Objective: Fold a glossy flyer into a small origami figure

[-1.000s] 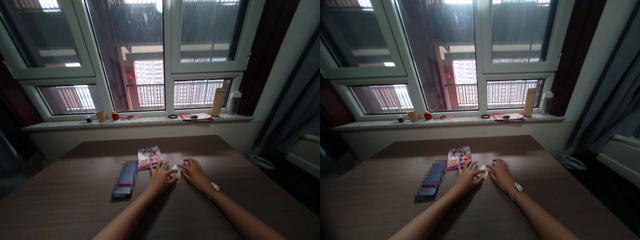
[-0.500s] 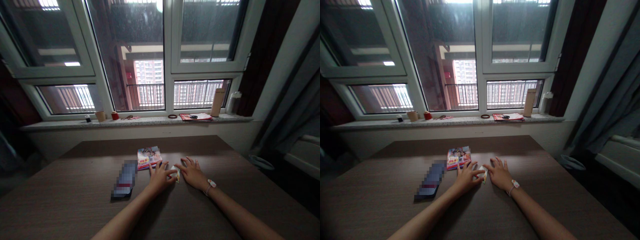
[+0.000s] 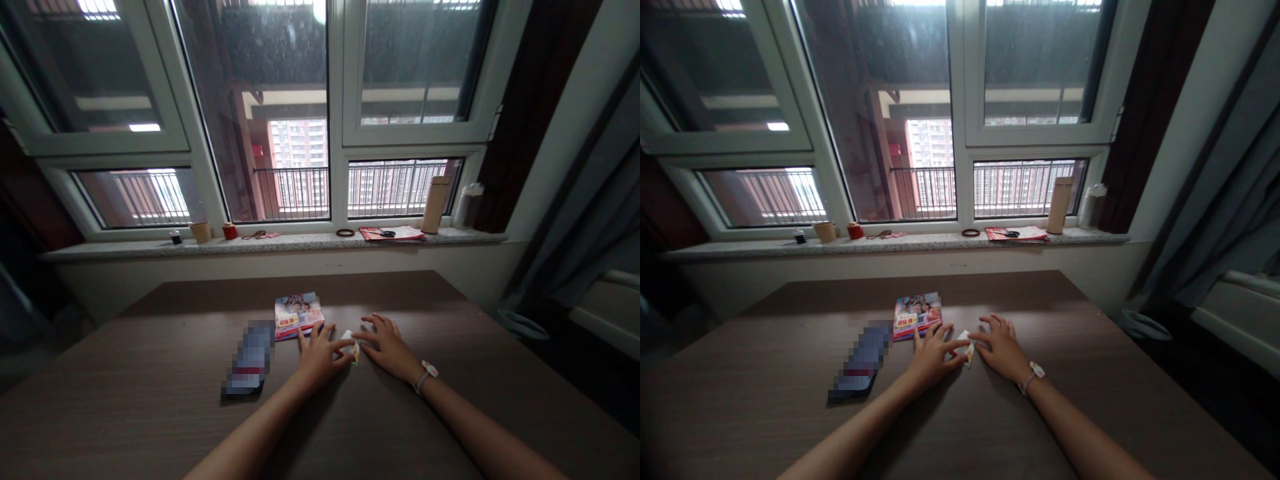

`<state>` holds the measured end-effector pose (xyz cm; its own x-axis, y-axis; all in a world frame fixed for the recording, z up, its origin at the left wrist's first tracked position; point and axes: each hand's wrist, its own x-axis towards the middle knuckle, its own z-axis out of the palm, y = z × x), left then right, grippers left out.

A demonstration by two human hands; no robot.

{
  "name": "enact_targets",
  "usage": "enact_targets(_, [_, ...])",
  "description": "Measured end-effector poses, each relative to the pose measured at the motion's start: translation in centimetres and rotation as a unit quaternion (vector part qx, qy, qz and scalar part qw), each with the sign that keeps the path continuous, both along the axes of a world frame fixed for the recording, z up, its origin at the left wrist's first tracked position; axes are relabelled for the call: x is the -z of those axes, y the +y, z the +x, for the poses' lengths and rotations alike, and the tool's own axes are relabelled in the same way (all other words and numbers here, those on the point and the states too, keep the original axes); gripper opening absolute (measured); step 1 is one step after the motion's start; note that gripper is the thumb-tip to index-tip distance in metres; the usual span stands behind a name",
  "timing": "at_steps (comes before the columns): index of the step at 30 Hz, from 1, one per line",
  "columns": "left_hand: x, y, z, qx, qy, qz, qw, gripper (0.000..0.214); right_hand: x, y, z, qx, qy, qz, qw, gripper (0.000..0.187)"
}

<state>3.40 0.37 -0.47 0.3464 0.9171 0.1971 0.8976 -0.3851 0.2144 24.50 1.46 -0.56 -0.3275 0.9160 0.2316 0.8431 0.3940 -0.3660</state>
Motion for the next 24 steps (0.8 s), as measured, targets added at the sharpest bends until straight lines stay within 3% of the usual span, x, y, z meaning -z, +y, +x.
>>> enact_targets(6, [-0.22,0.08,-0.02,0.005,-0.006,-0.014,1.000,0.034,0.25,0.07,-0.42,0.031,-0.022,-0.023,0.999,0.039])
enact_targets(21, [0.07,0.18,-0.24,-0.005,-0.060,0.016,0.998,0.040,-0.04,-0.03,-0.43,0.025,-0.013,-0.026,0.999,0.042])
enact_targets(24, [0.02,0.23,-0.20,-0.014,-0.067,0.017,0.998,0.028,-0.14,0.03,-0.38,0.020,-0.001,-0.027,0.999,0.040])
